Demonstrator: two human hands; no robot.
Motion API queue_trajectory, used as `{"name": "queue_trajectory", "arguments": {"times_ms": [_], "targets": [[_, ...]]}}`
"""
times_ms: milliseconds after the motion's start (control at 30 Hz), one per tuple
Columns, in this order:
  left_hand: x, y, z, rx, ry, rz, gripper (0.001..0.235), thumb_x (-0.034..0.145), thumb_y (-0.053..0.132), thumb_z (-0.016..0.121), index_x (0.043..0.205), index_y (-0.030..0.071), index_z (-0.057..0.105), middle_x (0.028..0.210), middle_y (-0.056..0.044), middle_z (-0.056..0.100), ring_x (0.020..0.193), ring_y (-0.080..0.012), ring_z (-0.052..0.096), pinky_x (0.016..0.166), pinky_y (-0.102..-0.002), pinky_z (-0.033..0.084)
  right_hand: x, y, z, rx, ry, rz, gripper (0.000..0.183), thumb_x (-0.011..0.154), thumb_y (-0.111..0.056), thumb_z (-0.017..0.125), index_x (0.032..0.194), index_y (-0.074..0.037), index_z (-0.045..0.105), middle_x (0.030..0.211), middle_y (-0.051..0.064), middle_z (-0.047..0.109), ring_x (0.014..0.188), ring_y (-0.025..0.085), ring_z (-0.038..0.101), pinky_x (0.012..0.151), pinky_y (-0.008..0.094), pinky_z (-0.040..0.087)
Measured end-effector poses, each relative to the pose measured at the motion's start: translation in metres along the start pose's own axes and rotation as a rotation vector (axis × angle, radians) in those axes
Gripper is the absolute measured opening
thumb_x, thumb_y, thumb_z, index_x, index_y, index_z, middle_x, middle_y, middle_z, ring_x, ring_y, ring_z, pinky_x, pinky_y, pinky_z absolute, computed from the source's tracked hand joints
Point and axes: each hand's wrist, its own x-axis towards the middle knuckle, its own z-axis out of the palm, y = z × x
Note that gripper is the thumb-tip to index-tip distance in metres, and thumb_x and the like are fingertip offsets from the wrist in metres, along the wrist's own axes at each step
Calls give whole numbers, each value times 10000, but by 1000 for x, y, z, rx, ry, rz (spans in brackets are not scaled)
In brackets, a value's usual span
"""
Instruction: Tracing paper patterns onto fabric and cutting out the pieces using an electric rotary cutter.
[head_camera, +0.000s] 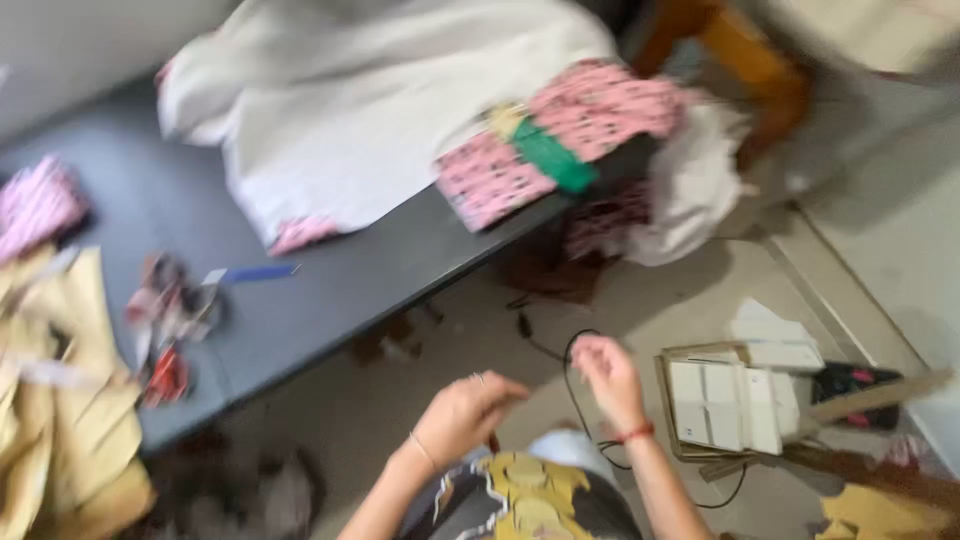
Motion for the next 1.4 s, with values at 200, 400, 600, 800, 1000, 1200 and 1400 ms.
{"name": "queue_trajectory", "arguments": {"times_ms": [200,400,600,800,1000,1200,1400], "targets": [[-56,-18,-81,-121,185,-373,211,811,96,444,964,121,587,935,0,626,838,-150,592,709,-277,459,84,-87,84,-334,178,-538,189,763,-38,556,949,-47,587,946,95,555,821,183,531,656,255,447],[-89,-49,-96,-206,324,-620,251,818,117,401,985,158,584,930,22,619,829,-151,574,703,-284,436,242,-84,83,-1016,270,-649,607,665,-276,712,1141,22,482,998,294,495,896,450,458,743,520,374],[-92,-65,-107,-270,518,-700,229,804,121,449,967,145,608,940,25,636,811,-110,605,693,-250,457,296,-117,102,-1175,-25,-259,625,619,-385,682,1105,-28,518,992,223,561,891,413,527,671,530,439],[-70,-82,-115,-213,617,-670,256,803,77,417,985,107,593,950,5,631,851,-135,592,733,-262,454,267,-110,112,-930,-95,-438,308,717,-279,700,880,-76,534,774,83,532,684,194,487,508,321,431],[-68,-78,-119,-182,655,-692,240,821,91,405,952,120,604,957,30,629,844,-127,581,723,-259,444,158,-126,187,-770,-623,-877,509,570,-177,669,1040,-36,535,1002,131,574,925,264,537,820,334,421],[-91,-66,-124,-90,816,-526,193,840,52,424,930,59,594,906,-42,636,841,-157,601,741,-260,455,97,-115,308,-735,-898,-1064,693,482,-175,767,1097,-37,480,1018,142,564,903,306,535,736,386,426],[-118,-66,-108,-173,887,-611,180,828,88,452,881,96,624,882,-25,660,815,-143,623,728,-246,462,50,-114,381,-804,-745,-1106,737,478,-265,793,1091,-36,456,943,105,542,793,255,522,645,358,422]]}}
